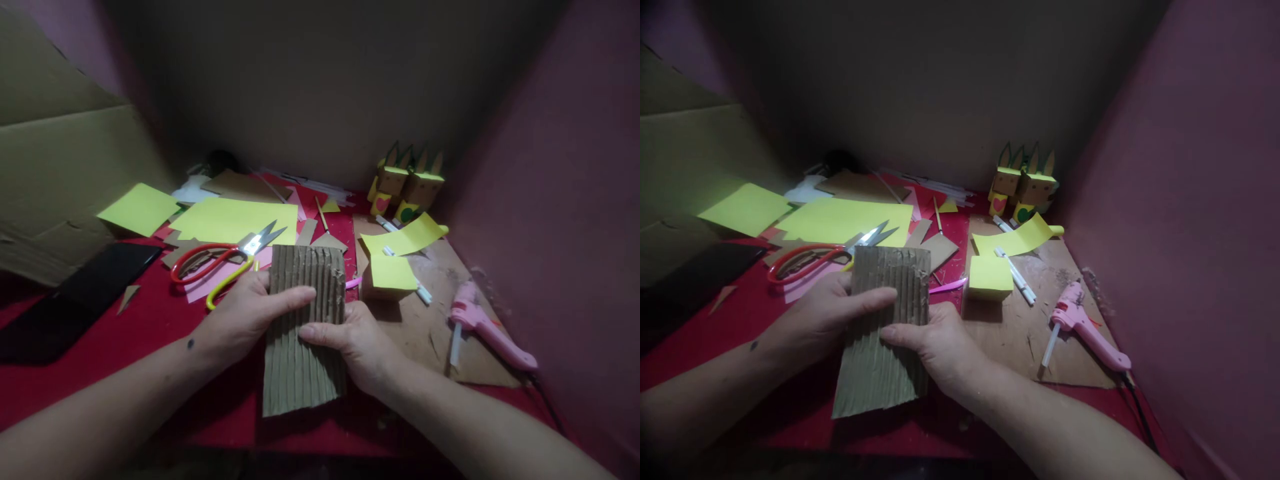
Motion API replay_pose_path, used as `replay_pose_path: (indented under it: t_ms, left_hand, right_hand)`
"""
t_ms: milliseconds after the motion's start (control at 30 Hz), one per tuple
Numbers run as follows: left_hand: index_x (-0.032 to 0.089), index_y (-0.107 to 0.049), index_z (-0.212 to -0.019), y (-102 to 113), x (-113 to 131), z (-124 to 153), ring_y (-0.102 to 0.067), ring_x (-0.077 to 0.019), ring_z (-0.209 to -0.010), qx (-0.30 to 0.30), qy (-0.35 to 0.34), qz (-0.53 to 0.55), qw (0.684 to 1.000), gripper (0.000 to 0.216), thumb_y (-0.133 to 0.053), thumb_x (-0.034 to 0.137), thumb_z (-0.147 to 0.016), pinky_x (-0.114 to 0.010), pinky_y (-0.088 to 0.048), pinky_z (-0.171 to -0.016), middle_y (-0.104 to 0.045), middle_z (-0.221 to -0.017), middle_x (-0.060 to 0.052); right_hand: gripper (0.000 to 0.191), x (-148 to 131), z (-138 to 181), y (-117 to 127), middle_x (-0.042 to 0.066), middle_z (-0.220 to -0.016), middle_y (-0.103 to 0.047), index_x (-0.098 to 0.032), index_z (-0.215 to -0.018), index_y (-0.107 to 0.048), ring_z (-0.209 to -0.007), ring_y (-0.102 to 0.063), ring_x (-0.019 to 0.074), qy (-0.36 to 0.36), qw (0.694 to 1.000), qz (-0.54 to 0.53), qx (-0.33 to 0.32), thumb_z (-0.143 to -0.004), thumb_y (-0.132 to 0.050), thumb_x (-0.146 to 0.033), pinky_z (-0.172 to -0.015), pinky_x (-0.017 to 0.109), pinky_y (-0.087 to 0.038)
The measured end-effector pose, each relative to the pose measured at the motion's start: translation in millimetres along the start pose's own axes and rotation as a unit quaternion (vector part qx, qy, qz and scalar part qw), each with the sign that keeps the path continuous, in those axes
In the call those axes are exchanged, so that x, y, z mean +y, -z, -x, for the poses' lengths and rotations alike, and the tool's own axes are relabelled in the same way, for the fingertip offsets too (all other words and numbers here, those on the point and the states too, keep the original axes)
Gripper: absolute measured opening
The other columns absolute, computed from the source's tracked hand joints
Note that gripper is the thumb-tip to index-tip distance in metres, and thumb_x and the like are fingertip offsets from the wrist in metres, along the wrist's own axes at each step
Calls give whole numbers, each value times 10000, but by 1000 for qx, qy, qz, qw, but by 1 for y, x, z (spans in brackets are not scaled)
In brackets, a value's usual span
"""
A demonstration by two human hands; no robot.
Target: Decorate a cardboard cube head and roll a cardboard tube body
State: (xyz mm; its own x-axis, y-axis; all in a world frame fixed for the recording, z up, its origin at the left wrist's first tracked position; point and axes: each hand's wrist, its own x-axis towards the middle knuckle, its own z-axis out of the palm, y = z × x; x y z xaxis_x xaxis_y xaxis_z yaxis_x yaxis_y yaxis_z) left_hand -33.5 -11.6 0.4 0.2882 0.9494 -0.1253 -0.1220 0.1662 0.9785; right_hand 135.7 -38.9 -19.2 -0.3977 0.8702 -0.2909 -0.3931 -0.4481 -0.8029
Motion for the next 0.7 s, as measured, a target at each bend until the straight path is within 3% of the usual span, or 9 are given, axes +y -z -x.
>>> replay_pose_path:
  t_ms: [133,267,467,700]
  left_hand:
    - [187,-802,-895,5,4,-1,-746,-187,-674,24,3,-14,1000,196,-848,318,-757,-232,-610,-609,-803,-764,-38]
    - [170,-799,-783,1,4,1,-719,-171,-584,-11,38,7,999,217,-857,373,-730,-221,-591,-548,-792,-707,-49]
    - [172,-787,-732,4,9,0,-654,-110,-509,-34,25,-96,994,219,-841,384,-739,-151,-516,-480,-755,-633,-15]
    - [176,-796,-801,8,7,4,-715,-162,-677,-89,38,-95,991,238,-796,411,-765,-204,-566,-610,-792,-759,-43]
  right_hand:
    - [346,-2,1,5,24,-734,-763,-155,-829,-784,-647,-694,149,-4,999,38,-19,-614,-931,-383,-694,288,-556]
    - [298,-6,-1,9,25,-746,-771,-169,-859,-794,-667,-711,162,68,996,26,-50,-739,-846,-436,-711,307,-564]
    - [260,-4,-1,10,34,-710,-769,-169,-865,-805,-614,-704,181,90,996,26,3,-750,-840,-400,-699,349,-576]
    - [247,-6,-2,11,41,-802,-794,-188,-938,-810,-686,-725,177,110,994,3,-23,-765,-841,-362,-743,335,-585]
